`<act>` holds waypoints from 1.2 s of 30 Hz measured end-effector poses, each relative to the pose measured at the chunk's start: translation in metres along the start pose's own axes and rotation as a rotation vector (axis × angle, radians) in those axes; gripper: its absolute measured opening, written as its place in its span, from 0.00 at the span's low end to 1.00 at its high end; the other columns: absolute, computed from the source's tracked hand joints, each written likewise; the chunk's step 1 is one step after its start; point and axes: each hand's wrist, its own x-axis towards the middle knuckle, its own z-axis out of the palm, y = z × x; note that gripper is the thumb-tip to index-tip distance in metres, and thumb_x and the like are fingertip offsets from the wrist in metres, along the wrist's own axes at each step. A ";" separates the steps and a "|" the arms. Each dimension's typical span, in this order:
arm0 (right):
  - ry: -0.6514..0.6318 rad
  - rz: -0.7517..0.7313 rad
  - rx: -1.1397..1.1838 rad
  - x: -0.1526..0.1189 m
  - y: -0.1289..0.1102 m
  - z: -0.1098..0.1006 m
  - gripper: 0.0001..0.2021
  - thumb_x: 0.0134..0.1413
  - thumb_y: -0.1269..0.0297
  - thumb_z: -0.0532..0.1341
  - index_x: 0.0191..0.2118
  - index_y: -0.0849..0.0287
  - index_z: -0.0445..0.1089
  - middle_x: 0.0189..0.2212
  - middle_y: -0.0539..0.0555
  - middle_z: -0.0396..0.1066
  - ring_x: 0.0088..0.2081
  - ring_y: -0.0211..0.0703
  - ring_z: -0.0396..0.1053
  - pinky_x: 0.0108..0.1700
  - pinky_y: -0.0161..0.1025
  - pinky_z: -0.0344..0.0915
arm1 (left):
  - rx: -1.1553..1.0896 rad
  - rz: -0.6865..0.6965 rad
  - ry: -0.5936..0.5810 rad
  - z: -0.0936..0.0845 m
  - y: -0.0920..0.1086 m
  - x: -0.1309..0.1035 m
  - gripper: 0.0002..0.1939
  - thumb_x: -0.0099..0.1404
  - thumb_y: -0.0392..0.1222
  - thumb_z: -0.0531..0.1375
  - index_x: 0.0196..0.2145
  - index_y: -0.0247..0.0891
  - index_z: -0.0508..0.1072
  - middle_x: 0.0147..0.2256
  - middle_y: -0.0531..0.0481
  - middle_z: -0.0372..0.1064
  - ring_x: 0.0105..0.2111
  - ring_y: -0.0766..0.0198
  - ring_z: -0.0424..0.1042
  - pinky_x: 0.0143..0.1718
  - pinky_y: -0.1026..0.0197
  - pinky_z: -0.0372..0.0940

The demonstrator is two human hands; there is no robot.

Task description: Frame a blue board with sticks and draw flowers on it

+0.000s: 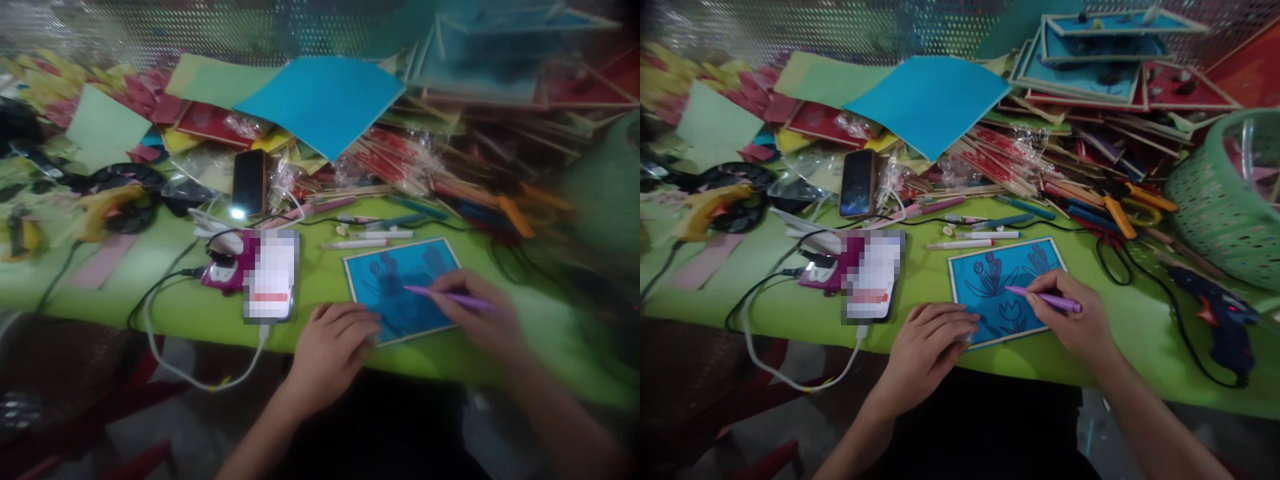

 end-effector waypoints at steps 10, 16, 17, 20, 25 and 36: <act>0.080 0.040 0.053 -0.002 0.003 -0.001 0.05 0.59 0.59 0.68 0.37 0.54 0.76 0.30 0.50 0.75 0.31 0.41 0.71 0.31 0.36 0.67 | -0.005 0.004 0.041 0.002 -0.002 -0.001 0.10 0.74 0.33 0.60 0.49 0.44 0.76 0.52 0.54 0.81 0.54 0.58 0.76 0.51 0.53 0.62; -0.034 0.043 0.344 -0.016 -0.009 0.000 0.07 0.58 0.58 0.71 0.37 0.53 0.75 0.29 0.49 0.72 0.26 0.37 0.66 0.26 0.34 0.63 | -0.075 -0.034 0.135 0.003 -0.004 -0.001 0.09 0.75 0.35 0.59 0.49 0.41 0.76 0.45 0.50 0.81 0.48 0.57 0.75 0.49 0.55 0.65; -0.069 0.043 0.388 -0.019 -0.013 0.002 0.07 0.58 0.58 0.71 0.37 0.53 0.75 0.30 0.49 0.72 0.26 0.36 0.66 0.26 0.34 0.62 | -0.079 -0.038 0.141 0.003 -0.005 -0.001 0.08 0.75 0.36 0.59 0.48 0.41 0.77 0.43 0.49 0.81 0.46 0.57 0.75 0.47 0.55 0.65; -0.155 0.075 0.438 -0.024 -0.025 0.009 0.08 0.58 0.58 0.72 0.36 0.54 0.76 0.31 0.51 0.73 0.26 0.36 0.66 0.27 0.34 0.62 | -0.072 -0.055 0.115 0.002 -0.006 -0.001 0.07 0.75 0.35 0.59 0.47 0.40 0.77 0.39 0.49 0.79 0.40 0.57 0.74 0.42 0.56 0.63; -0.253 0.124 0.467 -0.024 -0.041 0.020 0.10 0.57 0.55 0.72 0.35 0.55 0.76 0.30 0.50 0.72 0.27 0.35 0.65 0.28 0.33 0.62 | -0.089 -0.049 0.079 0.001 -0.006 -0.001 0.09 0.74 0.33 0.59 0.48 0.40 0.77 0.36 0.50 0.77 0.39 0.57 0.73 0.40 0.56 0.61; -0.225 0.092 0.459 -0.021 -0.044 0.012 0.10 0.57 0.56 0.72 0.35 0.55 0.76 0.29 0.50 0.72 0.27 0.35 0.65 0.29 0.33 0.60 | -0.203 -0.062 0.081 -0.003 -0.010 -0.005 0.09 0.76 0.36 0.57 0.48 0.40 0.76 0.38 0.48 0.77 0.39 0.56 0.72 0.41 0.55 0.63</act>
